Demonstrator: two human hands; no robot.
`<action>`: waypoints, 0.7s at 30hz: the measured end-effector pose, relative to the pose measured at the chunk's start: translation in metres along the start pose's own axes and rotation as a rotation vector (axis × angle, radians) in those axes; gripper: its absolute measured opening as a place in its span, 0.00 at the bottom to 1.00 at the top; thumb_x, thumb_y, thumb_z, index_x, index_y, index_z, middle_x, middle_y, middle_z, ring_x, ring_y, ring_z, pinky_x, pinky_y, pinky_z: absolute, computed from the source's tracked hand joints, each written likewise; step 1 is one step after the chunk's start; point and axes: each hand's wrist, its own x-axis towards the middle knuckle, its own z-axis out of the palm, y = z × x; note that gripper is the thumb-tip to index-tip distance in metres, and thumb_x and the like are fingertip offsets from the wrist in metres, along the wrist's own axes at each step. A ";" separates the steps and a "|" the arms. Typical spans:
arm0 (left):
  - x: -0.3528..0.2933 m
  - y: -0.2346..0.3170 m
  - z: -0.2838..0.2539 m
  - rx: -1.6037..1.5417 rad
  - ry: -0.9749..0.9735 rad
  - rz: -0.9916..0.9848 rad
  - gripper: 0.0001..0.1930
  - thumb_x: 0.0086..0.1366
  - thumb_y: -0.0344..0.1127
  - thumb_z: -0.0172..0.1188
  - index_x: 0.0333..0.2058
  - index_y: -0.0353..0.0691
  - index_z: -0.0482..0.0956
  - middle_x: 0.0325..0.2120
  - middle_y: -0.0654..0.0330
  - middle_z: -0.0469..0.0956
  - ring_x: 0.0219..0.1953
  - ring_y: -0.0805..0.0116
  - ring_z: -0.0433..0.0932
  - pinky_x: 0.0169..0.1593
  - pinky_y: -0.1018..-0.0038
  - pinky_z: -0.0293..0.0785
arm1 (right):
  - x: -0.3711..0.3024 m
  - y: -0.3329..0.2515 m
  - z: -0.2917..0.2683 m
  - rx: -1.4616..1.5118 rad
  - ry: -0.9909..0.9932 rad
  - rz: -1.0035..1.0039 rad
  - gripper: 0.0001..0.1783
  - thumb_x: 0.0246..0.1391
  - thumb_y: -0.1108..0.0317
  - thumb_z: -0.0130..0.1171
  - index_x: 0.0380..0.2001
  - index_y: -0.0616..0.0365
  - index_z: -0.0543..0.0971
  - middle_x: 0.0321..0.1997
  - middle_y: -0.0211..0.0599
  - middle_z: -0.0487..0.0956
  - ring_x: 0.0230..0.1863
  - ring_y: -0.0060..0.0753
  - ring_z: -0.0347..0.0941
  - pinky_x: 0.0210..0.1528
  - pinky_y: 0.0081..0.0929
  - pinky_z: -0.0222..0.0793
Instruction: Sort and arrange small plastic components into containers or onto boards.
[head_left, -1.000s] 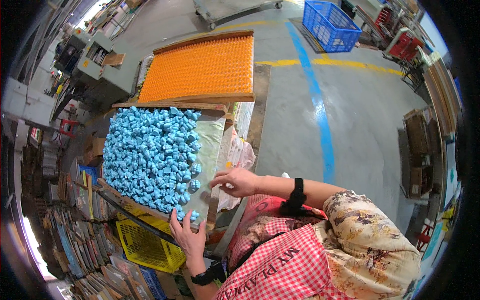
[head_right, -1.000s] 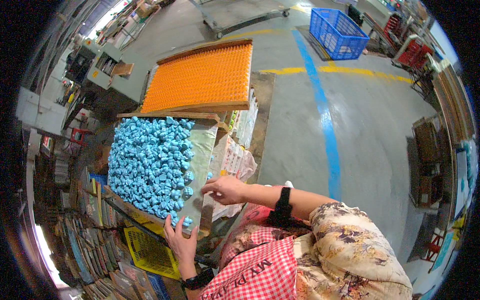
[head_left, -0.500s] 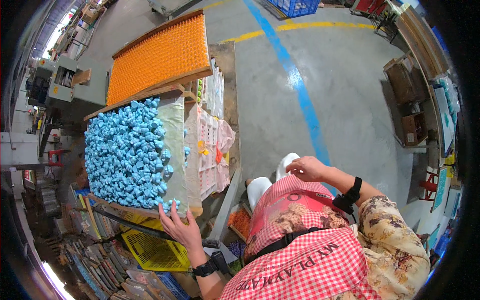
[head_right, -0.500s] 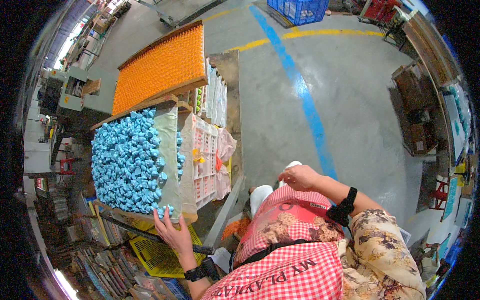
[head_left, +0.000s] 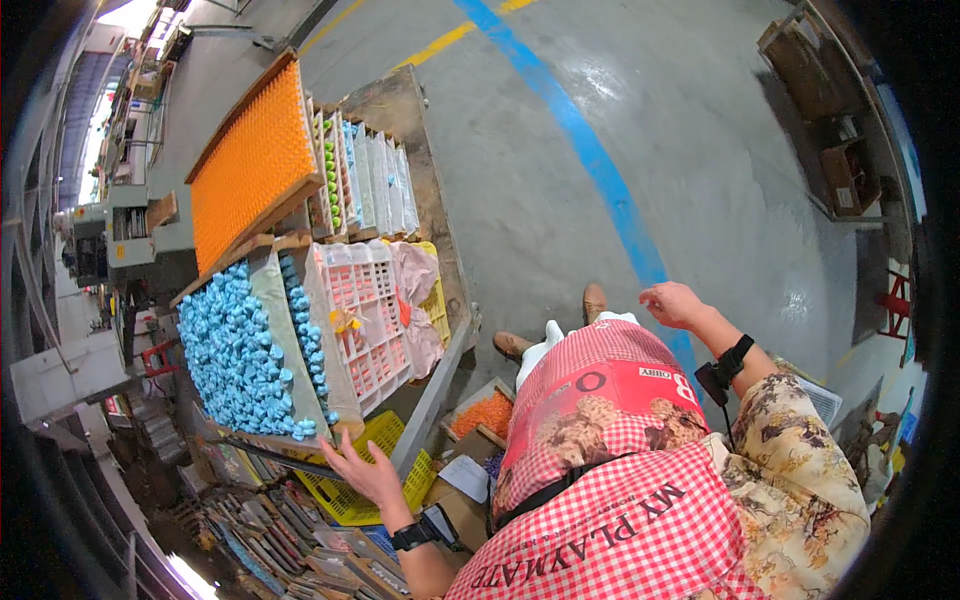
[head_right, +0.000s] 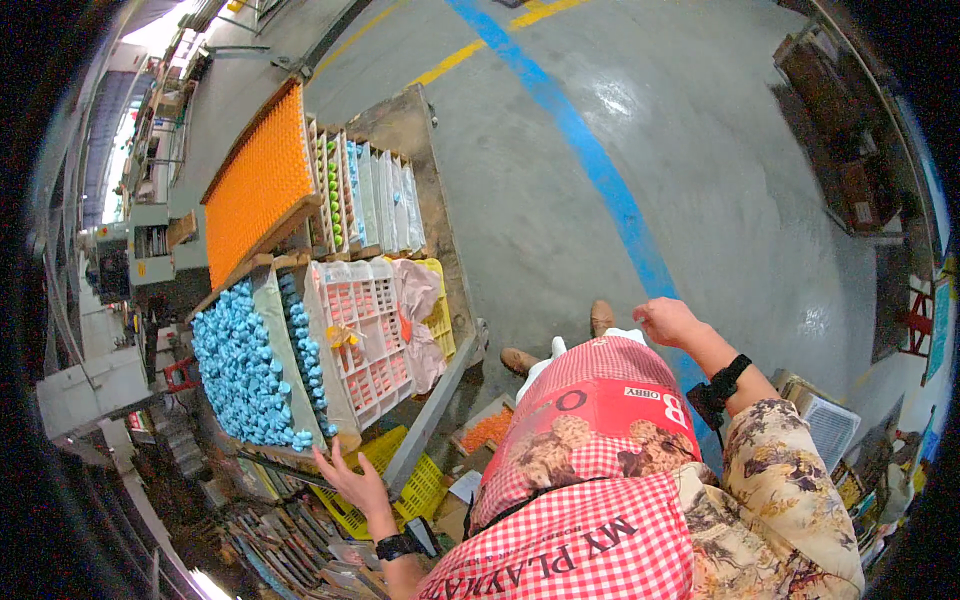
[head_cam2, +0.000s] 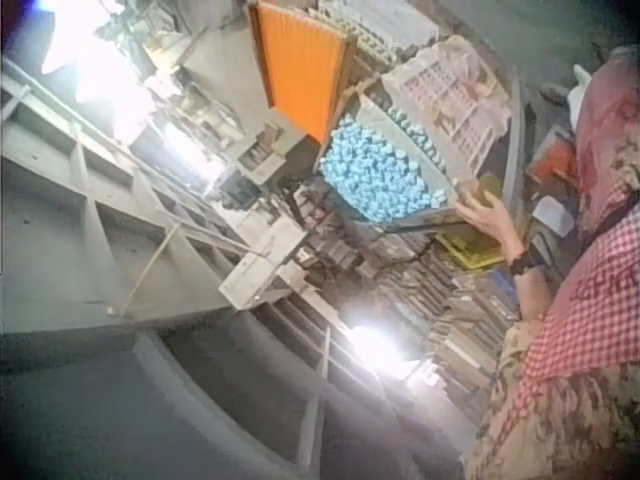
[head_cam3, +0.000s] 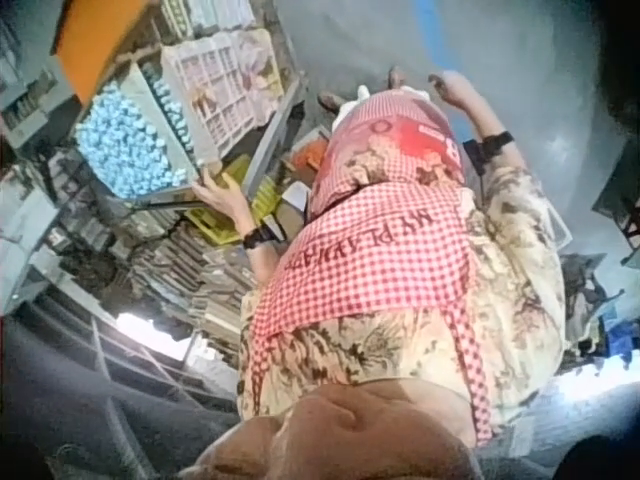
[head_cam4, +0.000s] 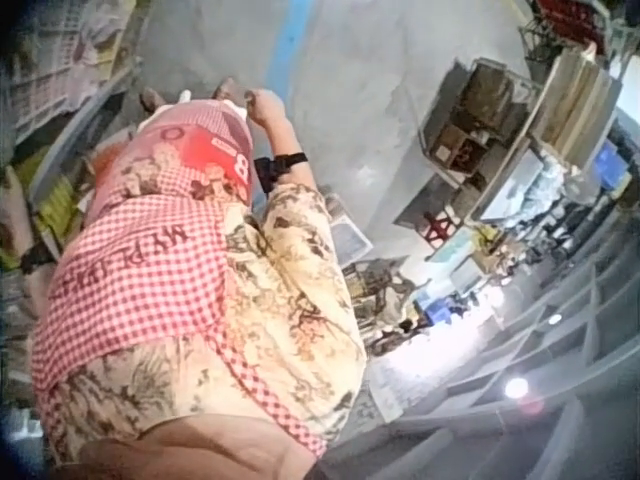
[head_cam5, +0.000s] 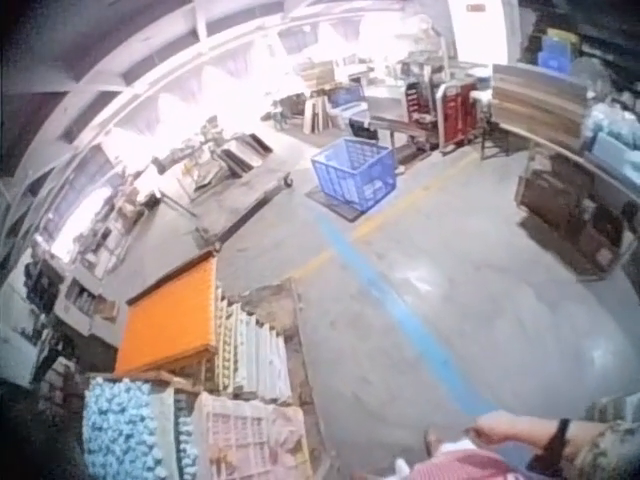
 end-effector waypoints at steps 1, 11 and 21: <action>-0.001 0.006 0.002 0.012 0.006 0.013 0.23 0.58 0.26 0.58 0.54 0.41 0.70 0.65 0.50 0.51 0.67 0.49 0.51 0.65 0.56 0.52 | -0.001 0.012 0.005 -0.001 -0.033 0.065 0.13 0.49 0.68 0.51 0.38 0.49 0.80 0.36 0.43 0.80 0.41 0.49 0.76 0.42 0.44 0.72; 0.032 0.013 0.060 -0.692 -0.334 -0.335 0.18 0.60 0.28 0.58 0.49 0.33 0.72 0.53 0.51 0.70 0.56 0.55 0.70 0.58 0.62 0.67 | -0.044 0.091 0.079 0.258 0.117 0.265 0.12 0.45 0.68 0.55 0.34 0.56 0.80 0.29 0.45 0.79 0.34 0.49 0.76 0.37 0.40 0.71; 0.112 -0.013 0.124 -2.129 0.069 -1.393 0.24 0.58 0.27 0.55 0.53 0.29 0.63 0.52 0.48 0.66 0.55 0.50 0.69 0.56 0.56 0.71 | -0.081 0.077 0.084 0.381 0.161 0.509 0.12 0.44 0.69 0.55 0.34 0.58 0.81 0.30 0.48 0.80 0.35 0.48 0.76 0.39 0.38 0.71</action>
